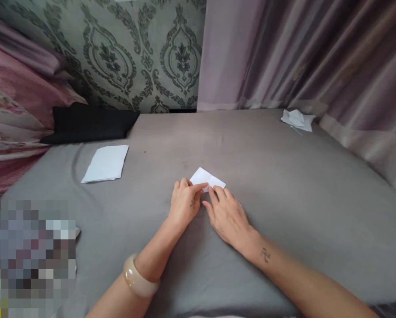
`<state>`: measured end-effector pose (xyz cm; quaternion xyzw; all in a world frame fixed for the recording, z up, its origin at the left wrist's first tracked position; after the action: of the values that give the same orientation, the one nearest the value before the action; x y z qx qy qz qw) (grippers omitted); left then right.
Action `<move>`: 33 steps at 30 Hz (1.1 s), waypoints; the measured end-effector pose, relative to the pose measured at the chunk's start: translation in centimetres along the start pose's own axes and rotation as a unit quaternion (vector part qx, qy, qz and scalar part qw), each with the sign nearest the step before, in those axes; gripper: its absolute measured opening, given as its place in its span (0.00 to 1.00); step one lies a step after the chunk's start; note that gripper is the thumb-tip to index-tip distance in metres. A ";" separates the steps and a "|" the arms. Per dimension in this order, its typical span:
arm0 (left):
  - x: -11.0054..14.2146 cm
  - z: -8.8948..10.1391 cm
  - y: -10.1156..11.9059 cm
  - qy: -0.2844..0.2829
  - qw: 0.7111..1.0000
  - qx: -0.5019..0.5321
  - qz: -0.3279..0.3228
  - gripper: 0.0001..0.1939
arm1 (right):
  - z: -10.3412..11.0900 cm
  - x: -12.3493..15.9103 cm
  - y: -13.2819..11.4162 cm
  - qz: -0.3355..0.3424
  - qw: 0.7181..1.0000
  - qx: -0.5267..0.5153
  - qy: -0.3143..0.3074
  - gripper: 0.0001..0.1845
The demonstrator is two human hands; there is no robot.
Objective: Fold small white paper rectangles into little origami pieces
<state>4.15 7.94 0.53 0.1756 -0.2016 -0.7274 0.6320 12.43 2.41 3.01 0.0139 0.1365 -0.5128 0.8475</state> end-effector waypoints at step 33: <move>2.2 -3.5 0.7 -0.161 0.808 0.512 0.243 0.37 | -0.2 -1.5 5.2 0.052 0.989 -0.131 0.035 0.13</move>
<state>6.23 5.38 -2.06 0.2995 -0.6799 -0.3587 0.5651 16.25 6.18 2.62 -0.0718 0.2311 -0.4452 0.8621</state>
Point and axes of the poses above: each hand's wrist, its own x-axis away from the middle knuckle, its own z-axis out of the back of the hand, y = z × x, the point moved 10 cm from there along -x, towards the middle knuckle, and after that the axes turned 15 degrees about z, right-handed, at the moved point
